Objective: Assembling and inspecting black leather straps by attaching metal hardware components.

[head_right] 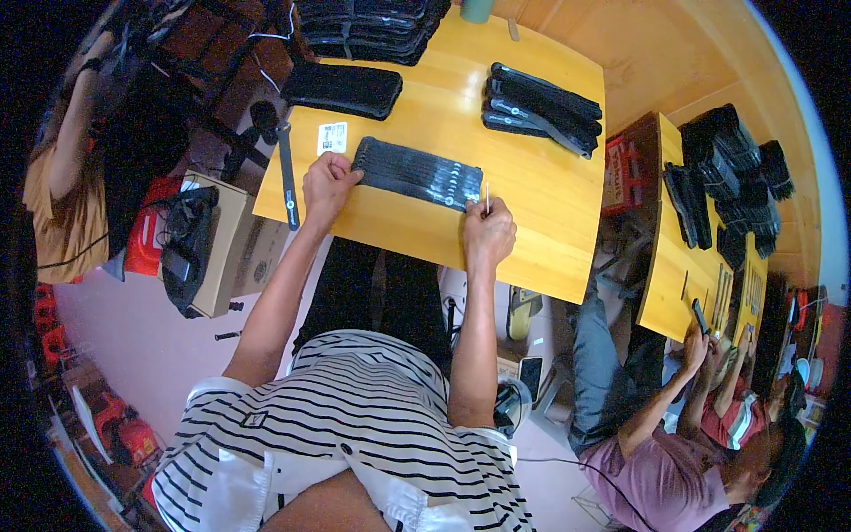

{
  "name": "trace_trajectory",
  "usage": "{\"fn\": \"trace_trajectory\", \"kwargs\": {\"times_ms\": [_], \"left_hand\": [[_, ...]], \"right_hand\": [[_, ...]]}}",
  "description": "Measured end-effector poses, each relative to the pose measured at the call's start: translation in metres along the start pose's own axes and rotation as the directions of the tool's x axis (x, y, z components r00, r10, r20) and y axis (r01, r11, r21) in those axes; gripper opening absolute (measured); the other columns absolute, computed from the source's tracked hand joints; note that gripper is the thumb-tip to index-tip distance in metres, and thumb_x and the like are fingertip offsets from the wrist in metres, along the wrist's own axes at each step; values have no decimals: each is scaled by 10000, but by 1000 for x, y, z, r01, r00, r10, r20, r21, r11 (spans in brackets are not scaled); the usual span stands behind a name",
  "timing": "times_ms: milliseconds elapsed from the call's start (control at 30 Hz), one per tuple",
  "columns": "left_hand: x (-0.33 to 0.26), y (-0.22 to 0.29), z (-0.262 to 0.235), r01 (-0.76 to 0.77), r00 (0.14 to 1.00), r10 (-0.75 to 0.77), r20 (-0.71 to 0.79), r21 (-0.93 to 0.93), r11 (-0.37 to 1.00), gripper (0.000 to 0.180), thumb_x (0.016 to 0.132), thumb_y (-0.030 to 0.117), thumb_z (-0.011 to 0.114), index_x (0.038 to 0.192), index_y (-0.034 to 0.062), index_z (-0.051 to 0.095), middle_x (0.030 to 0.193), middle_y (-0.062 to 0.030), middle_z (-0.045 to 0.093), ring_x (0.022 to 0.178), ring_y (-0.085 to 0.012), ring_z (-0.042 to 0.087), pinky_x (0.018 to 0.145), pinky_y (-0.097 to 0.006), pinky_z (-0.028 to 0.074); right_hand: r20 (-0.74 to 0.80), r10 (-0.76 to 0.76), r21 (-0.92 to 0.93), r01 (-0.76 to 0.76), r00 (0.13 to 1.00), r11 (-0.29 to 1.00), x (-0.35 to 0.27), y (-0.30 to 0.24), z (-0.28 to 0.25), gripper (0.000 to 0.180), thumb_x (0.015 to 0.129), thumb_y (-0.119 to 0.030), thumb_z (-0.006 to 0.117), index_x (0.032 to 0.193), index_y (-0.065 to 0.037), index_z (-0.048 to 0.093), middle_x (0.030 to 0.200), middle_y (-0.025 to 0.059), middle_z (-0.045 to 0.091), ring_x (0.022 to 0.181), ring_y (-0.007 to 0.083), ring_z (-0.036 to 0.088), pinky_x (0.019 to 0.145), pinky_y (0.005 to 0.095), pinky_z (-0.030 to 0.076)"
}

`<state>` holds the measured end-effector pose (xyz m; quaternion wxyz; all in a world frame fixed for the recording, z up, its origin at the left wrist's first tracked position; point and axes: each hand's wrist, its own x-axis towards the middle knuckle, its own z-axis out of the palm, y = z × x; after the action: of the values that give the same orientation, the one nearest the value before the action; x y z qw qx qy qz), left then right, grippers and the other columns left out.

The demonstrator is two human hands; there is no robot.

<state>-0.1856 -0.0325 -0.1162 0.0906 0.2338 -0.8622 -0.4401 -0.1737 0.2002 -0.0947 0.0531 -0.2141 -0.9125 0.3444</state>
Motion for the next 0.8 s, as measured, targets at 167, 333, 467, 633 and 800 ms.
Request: {"fn": "trace_trajectory", "kwargs": {"times_ms": [167, 333, 467, 633, 800], "left_hand": [[7, -6, 0, 2, 999, 0, 38, -50, 999, 173, 663, 63, 720, 753, 45, 574, 589, 3, 541, 467, -99, 498, 443, -259, 408], [5, -9, -10, 38, 997, -12, 80, -342, 939, 107, 723, 92, 661, 773, 19, 600, 631, -51, 583, 505, -124, 556, 476, -271, 434], [-2, 1, -19, -269, 960, 242, -143, -219, 938, 136, 798, 91, 565, 855, -15, 627, 763, -145, 631, 634, -224, 614, 596, -336, 483], [-5, 25, 12, -682, 728, 686, 9, 116, 722, 423, 857, 212, 521, 1183, -52, 472, 1199, -208, 503, 1122, -324, 474, 943, -417, 357], [-2, 24, 48, -752, 644, 726, 242, 378, 541, 599, 868, 356, 482, 1303, -31, 341, 1365, -163, 348, 1289, -271, 294, 1039, -465, 210]], "right_hand": [[9, -33, 59, 32, 999, 998, 10, 18, 9, 162, 742, -201, 648, 752, -46, 603, 686, 150, 627, 650, 318, 607, 614, 409, 462], [159, -16, 447, -58, 987, 892, 23, 53, 7, 131, 820, -174, 564, 804, -54, 615, 673, 172, 613, 597, 320, 592, 567, 403, 445], [-164, -208, 42, 218, 964, 975, 15, 20, -4, 197, 854, -216, 521, 815, -39, 600, 692, 212, 607, 651, 358, 602, 575, 429, 451], [-240, -399, -187, 361, 885, 913, 31, -26, 24, 127, 840, -171, 517, 845, -50, 557, 747, 187, 614, 676, 350, 605, 585, 443, 470], [-206, -607, -505, 447, 768, 738, 46, -50, 70, 132, 813, -212, 543, 874, -97, 525, 784, 77, 517, 716, 271, 542, 552, 398, 436]]}}
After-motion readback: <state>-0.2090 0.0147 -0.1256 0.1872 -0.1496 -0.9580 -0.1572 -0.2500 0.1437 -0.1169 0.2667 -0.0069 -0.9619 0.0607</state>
